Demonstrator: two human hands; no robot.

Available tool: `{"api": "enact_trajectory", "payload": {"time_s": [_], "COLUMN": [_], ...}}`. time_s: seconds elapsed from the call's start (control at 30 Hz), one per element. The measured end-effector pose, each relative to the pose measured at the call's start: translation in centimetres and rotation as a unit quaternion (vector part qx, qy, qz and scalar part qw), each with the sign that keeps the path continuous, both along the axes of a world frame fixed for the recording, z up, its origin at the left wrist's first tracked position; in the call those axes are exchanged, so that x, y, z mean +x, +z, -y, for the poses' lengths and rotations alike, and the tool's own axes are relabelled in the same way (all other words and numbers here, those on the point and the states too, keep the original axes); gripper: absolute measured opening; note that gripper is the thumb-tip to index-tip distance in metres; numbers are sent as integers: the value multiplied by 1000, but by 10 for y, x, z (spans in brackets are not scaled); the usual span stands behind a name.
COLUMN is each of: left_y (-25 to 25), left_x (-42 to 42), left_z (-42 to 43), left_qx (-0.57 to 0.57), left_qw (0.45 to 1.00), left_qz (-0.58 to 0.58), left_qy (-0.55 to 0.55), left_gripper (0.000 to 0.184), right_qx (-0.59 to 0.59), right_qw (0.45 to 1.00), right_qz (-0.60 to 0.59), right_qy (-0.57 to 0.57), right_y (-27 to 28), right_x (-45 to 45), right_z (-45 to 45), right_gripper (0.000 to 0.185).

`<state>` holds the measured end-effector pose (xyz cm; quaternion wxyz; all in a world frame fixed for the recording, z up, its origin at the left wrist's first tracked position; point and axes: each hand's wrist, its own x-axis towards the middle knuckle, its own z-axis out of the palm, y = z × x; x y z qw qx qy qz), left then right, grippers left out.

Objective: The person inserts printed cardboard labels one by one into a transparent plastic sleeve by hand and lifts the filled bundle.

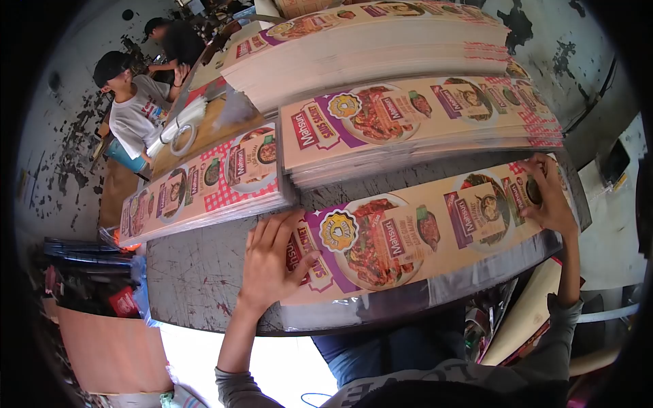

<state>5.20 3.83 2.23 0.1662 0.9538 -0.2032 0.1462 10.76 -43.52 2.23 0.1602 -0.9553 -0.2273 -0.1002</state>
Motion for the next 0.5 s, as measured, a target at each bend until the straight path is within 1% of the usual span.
{"api": "enact_trajectory", "payload": {"time_s": [0.1, 0.27, 0.37, 0.43, 0.47, 0.5], "left_y": [1, 4, 3, 1, 1, 0], "left_x": [1, -1, -1, -1, -1, -1], "left_z": [1, 5, 9, 9, 9, 9], "left_qx": [3, 2, 16, 58, 59, 59], "left_qw": [1000, 1000, 999, 997, 997, 996], "left_qz": [-1, -1, 20, 47, 45, 54], "left_qy": [2, 11, 27, 37, 37, 37], "left_gripper": [58, 63, 60, 53, 53, 49], "right_qx": [21, 16, 33, 8, 5, 7], "right_qw": [999, 999, 999, 998, 998, 998], "right_qz": [-21, -14, 2, 17, 54, 51], "right_qy": [-33, -45, -37, -56, -41, -42], "right_y": [3, -2, -6, -2, 1, -1], "right_x": [-1, 1, 7, 7, 9, 9], "right_z": [-6, -2, -2, -9, -13, -12], "right_gripper": [88, 90, 88, 81, 74, 74]}}
